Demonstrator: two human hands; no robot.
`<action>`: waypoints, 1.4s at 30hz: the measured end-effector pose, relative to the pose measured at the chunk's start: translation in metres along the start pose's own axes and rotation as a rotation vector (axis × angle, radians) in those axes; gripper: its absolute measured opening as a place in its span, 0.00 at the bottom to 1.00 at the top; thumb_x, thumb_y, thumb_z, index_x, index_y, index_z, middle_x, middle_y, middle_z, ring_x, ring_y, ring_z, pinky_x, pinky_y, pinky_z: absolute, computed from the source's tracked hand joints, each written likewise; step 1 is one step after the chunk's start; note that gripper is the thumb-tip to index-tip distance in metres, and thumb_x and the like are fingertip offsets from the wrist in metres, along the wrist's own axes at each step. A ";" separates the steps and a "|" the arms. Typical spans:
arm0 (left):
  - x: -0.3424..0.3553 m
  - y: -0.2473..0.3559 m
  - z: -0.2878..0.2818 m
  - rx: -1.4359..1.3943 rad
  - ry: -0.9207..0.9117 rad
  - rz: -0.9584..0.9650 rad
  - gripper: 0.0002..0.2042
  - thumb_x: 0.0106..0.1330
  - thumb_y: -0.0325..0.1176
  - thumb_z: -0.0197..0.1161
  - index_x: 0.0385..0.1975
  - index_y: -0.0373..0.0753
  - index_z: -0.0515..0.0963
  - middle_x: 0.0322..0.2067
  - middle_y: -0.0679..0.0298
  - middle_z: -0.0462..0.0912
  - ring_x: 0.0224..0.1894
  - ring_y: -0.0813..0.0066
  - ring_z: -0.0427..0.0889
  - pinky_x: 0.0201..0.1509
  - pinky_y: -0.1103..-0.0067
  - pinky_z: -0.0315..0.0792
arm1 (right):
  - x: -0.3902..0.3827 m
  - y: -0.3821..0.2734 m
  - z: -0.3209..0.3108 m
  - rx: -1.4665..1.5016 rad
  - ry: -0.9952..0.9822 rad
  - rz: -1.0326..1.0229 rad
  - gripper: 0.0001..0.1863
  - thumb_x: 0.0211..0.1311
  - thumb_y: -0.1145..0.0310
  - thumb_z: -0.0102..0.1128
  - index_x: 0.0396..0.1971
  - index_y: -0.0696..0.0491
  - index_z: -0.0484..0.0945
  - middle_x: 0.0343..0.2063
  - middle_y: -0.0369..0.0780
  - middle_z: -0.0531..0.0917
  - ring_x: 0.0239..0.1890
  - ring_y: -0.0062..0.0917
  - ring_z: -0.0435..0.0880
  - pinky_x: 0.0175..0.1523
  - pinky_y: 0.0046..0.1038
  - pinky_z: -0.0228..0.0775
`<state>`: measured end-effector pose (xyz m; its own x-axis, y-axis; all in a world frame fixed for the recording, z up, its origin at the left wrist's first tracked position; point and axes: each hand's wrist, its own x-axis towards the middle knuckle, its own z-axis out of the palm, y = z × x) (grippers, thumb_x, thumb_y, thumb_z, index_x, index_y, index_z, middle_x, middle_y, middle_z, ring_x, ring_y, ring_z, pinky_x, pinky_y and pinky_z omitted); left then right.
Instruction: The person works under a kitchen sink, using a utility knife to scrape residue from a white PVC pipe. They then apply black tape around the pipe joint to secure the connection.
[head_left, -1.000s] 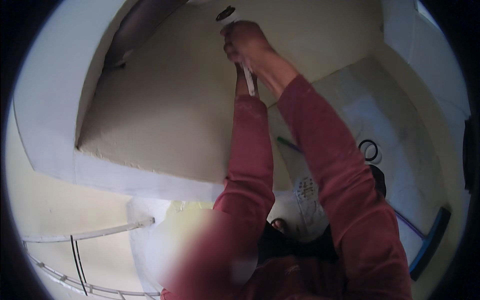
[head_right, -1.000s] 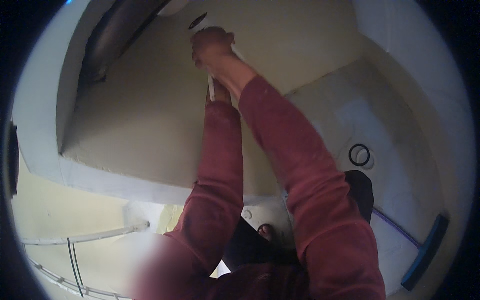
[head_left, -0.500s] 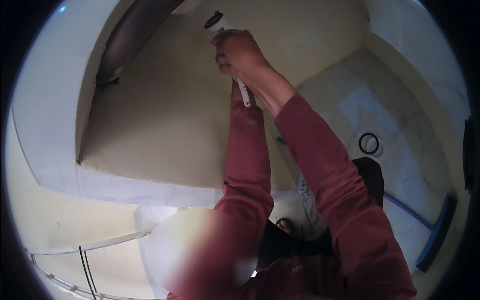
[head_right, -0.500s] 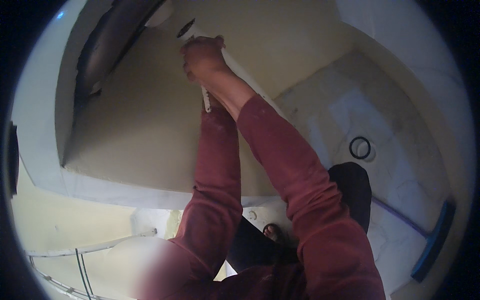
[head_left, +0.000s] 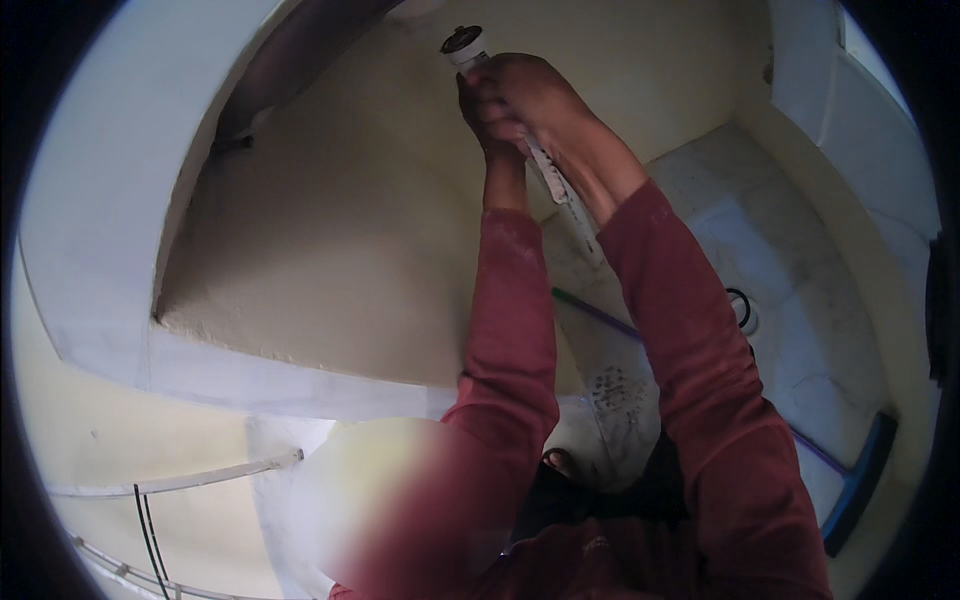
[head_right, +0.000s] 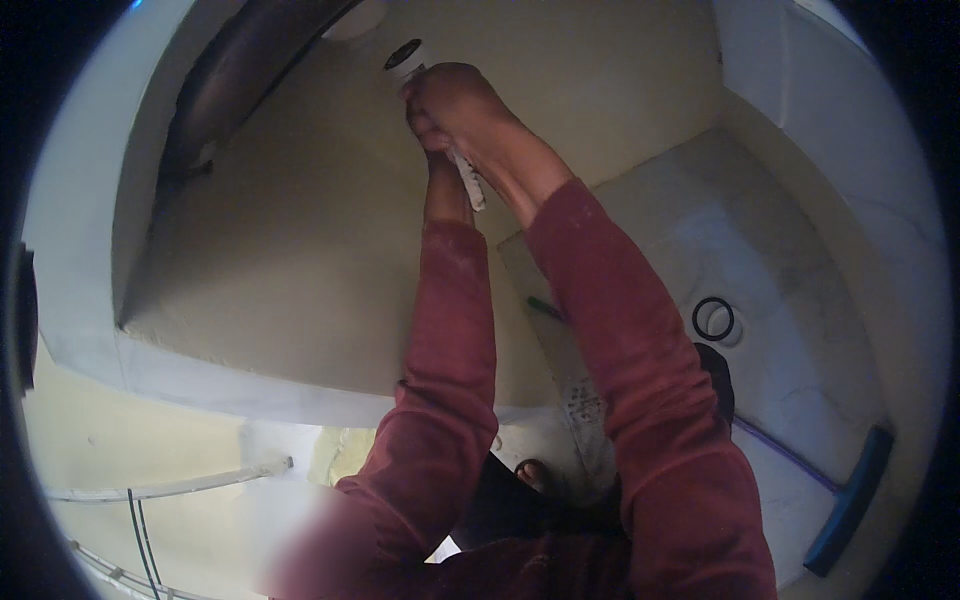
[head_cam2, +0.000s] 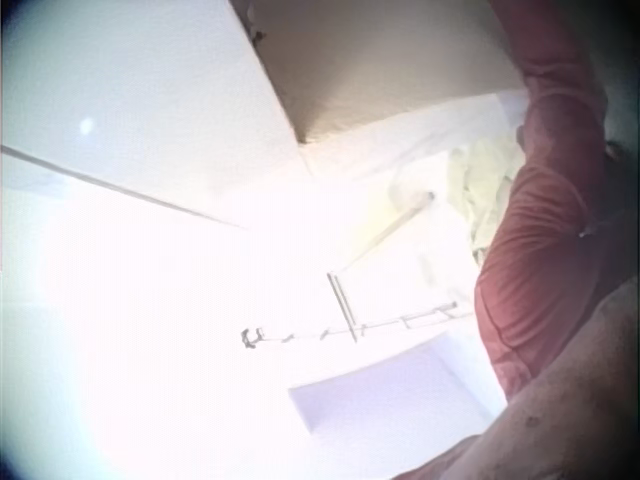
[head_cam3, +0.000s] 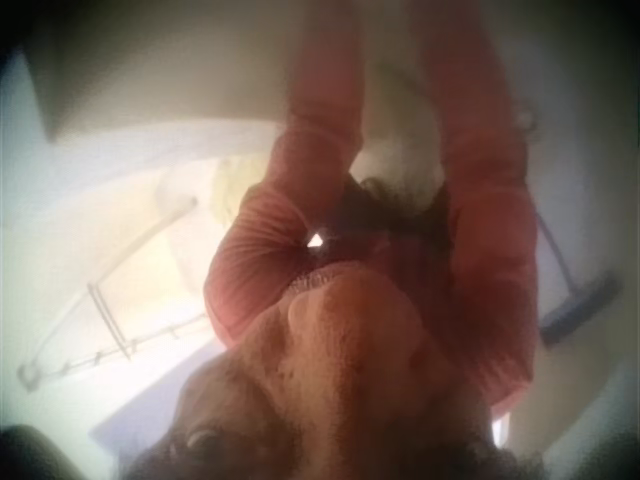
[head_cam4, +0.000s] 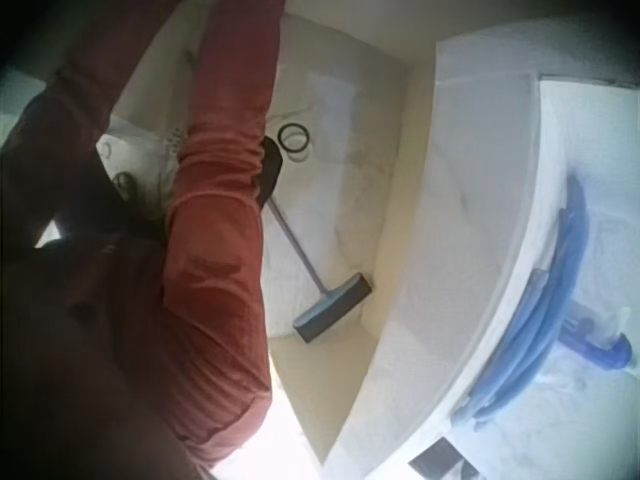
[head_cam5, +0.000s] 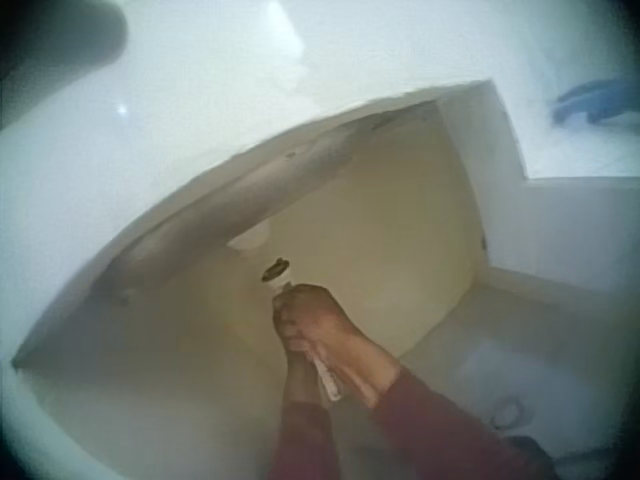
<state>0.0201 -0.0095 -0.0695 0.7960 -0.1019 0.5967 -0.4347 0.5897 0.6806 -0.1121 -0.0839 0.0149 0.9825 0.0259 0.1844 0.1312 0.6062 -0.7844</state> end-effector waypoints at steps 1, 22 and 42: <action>0.000 0.000 0.004 0.151 0.020 0.050 0.13 0.75 0.45 0.46 0.41 0.44 0.72 0.32 0.71 0.75 0.33 0.79 0.77 0.39 0.80 0.74 | -0.007 0.000 -0.004 -0.037 0.024 -0.029 0.05 0.65 0.75 0.48 0.31 0.56 0.73 0.18 0.34 0.69 0.13 0.19 0.63 0.14 0.24 0.48; -0.003 0.014 0.004 0.327 0.026 0.080 0.13 0.73 0.44 0.48 0.41 0.41 0.72 0.31 0.70 0.75 0.33 0.79 0.77 0.37 0.79 0.75 | 0.019 0.013 -0.003 0.152 0.053 0.017 0.07 0.68 0.72 0.48 0.28 0.53 0.71 0.16 0.33 0.67 0.12 0.20 0.63 0.14 0.26 0.46; 0.003 -0.002 -0.011 0.100 -0.028 -0.023 0.12 0.72 0.40 0.49 0.45 0.39 0.71 0.34 0.70 0.77 0.36 0.80 0.78 0.38 0.81 0.76 | -0.024 0.012 -0.020 0.163 -0.043 0.026 0.08 0.69 0.70 0.48 0.35 0.58 0.73 0.17 0.30 0.66 0.12 0.13 0.58 0.13 0.18 0.44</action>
<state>0.0284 -0.0018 -0.0738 0.7947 -0.1375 0.5912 -0.4575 0.5044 0.7323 -0.1310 -0.0934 -0.0107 0.9782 0.0752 0.1934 0.0794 0.7255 -0.6836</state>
